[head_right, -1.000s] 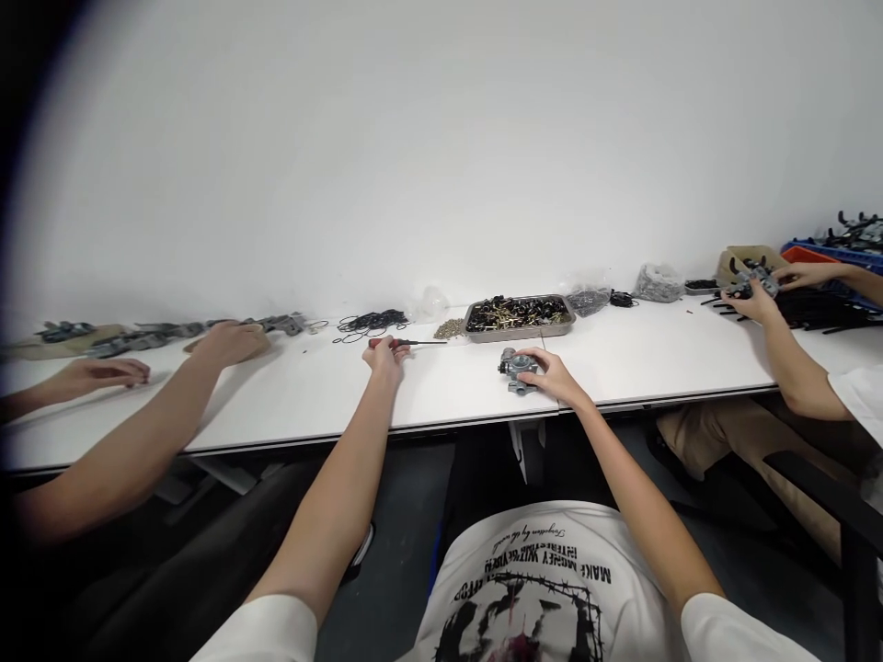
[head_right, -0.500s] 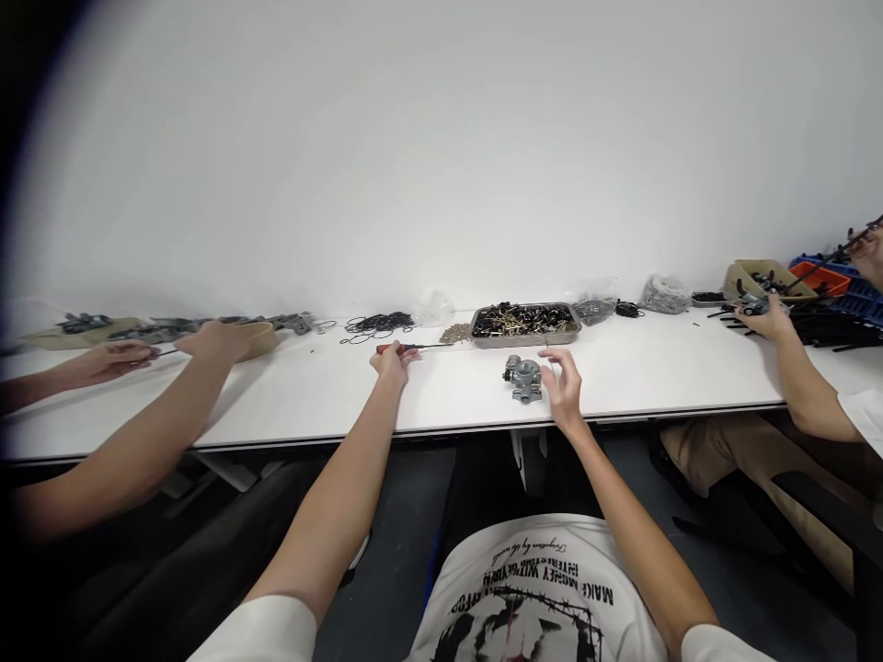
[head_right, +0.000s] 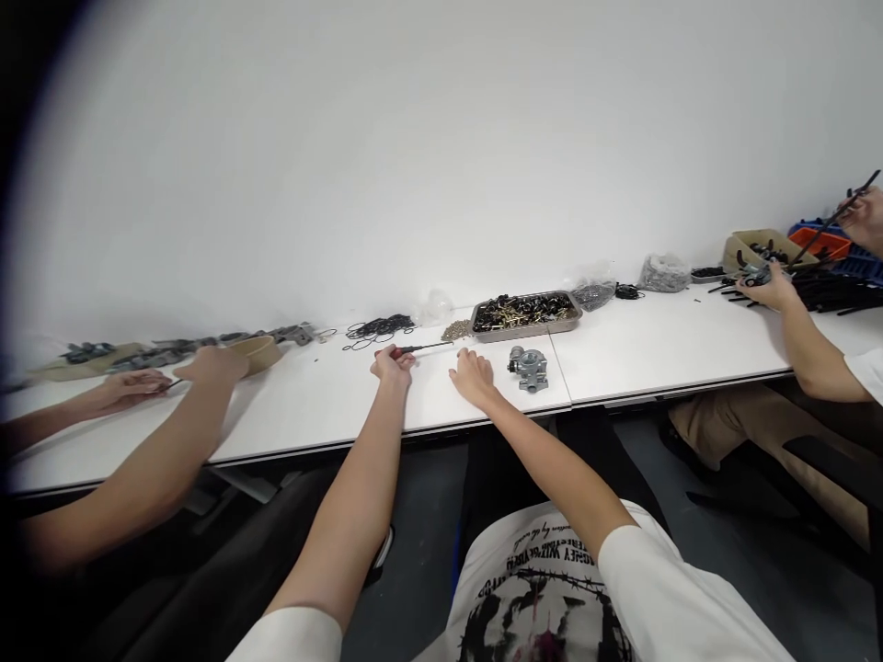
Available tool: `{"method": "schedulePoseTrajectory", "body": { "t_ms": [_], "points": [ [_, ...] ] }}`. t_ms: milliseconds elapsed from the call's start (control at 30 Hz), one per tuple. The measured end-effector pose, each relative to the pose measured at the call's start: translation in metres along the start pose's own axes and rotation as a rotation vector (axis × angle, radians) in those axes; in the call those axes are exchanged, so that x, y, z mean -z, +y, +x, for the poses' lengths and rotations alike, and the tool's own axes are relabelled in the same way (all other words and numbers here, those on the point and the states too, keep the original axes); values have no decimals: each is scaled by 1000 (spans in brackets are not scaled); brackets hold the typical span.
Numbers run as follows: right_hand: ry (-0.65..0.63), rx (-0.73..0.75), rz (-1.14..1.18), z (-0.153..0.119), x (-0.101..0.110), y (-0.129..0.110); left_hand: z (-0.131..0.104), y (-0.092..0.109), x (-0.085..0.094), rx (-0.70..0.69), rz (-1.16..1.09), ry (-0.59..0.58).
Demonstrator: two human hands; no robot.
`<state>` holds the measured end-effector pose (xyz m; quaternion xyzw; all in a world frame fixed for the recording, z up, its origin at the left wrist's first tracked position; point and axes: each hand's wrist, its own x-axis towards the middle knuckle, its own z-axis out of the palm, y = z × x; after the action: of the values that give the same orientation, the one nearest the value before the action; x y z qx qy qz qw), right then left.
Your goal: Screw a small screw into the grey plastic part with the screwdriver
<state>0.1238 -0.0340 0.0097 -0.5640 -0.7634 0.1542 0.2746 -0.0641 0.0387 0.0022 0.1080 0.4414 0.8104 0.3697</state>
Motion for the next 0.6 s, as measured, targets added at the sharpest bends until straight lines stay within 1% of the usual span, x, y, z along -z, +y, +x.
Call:
{"method": "schedulePoseTrajectory", "body": {
  "t_ms": [67, 167, 267, 500, 600],
  "points": [
    [20, -60, 10, 17, -7, 6, 0, 0, 0, 12, -1, -13],
    [27, -95, 83, 28, -13, 15, 1, -1, -1, 21, 5, -26],
    [54, -108, 146, 32, -15, 21, 2, -2, -3, 25, 11, -50],
    [94, -129, 200, 36, -13, 24, -4, -4, -6, 59, 63, -212],
    [102, -143, 234, 34, -11, 24, -5, -4, -6, 82, 73, -238]
  ]
}}
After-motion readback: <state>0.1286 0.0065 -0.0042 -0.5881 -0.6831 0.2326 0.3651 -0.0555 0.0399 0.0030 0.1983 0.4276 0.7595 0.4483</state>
